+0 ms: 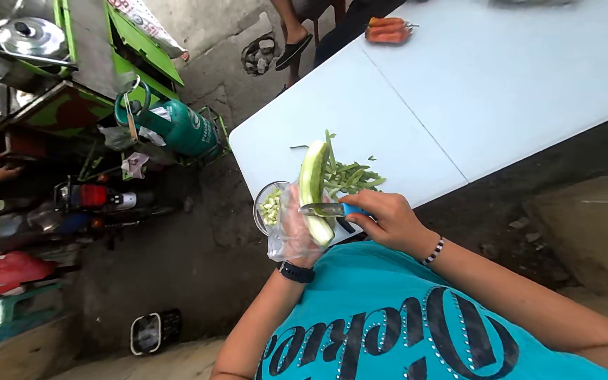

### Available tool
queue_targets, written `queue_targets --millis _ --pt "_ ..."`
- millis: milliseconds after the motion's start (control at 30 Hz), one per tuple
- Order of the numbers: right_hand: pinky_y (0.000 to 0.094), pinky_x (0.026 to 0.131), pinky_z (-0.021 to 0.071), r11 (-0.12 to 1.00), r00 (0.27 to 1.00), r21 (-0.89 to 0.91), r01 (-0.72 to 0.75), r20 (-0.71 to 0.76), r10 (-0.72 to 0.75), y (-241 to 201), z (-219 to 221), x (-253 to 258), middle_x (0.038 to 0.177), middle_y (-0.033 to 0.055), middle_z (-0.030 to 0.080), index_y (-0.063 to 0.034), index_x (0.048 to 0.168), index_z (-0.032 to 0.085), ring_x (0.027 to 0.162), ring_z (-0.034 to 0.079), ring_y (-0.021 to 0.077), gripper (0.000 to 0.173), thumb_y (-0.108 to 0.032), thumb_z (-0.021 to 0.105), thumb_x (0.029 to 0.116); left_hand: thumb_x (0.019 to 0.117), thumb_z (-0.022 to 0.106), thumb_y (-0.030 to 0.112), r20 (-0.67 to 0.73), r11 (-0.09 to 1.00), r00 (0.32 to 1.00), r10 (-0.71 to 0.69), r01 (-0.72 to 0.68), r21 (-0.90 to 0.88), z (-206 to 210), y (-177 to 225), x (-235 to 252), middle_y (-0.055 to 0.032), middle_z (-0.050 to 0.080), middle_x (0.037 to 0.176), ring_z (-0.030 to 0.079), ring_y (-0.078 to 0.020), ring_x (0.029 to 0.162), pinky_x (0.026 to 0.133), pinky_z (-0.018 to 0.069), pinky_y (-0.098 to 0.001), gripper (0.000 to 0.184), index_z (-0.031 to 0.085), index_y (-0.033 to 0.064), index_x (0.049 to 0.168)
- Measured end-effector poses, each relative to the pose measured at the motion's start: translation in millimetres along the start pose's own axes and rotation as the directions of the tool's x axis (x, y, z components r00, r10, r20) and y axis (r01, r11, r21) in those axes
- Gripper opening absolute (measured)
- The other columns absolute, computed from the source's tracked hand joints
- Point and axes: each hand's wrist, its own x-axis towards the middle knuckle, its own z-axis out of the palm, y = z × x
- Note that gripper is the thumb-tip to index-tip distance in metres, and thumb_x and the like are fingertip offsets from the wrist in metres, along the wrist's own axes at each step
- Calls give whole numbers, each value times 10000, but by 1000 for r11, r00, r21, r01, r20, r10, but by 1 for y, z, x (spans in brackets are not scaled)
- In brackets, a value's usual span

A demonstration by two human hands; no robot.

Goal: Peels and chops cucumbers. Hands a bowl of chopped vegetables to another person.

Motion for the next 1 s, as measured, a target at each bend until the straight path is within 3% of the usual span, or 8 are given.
queue_targets --millis 200,1000 --pt "327 590 520 999 998 -35 -24 -54 22 0 5 2 825 34 651 -84 1175 732 713 630 152 361 -353 527 1047 1036 346 616 35 999 999 -2 4 -36 -2 -1 3 -70 642 780 619 -141 583 497 538 -273 572 635 125 1083" --pt "393 617 562 976 976 -98 -192 -124 180 3 17 13 938 77 707 -53 1151 712 763 684 202 321 -298 537 1040 1066 318 565 35 998 999 13 -10 -65 -6 -11 10 -62 591 751 596 -147 588 529 541 -266 560 598 80 1058"
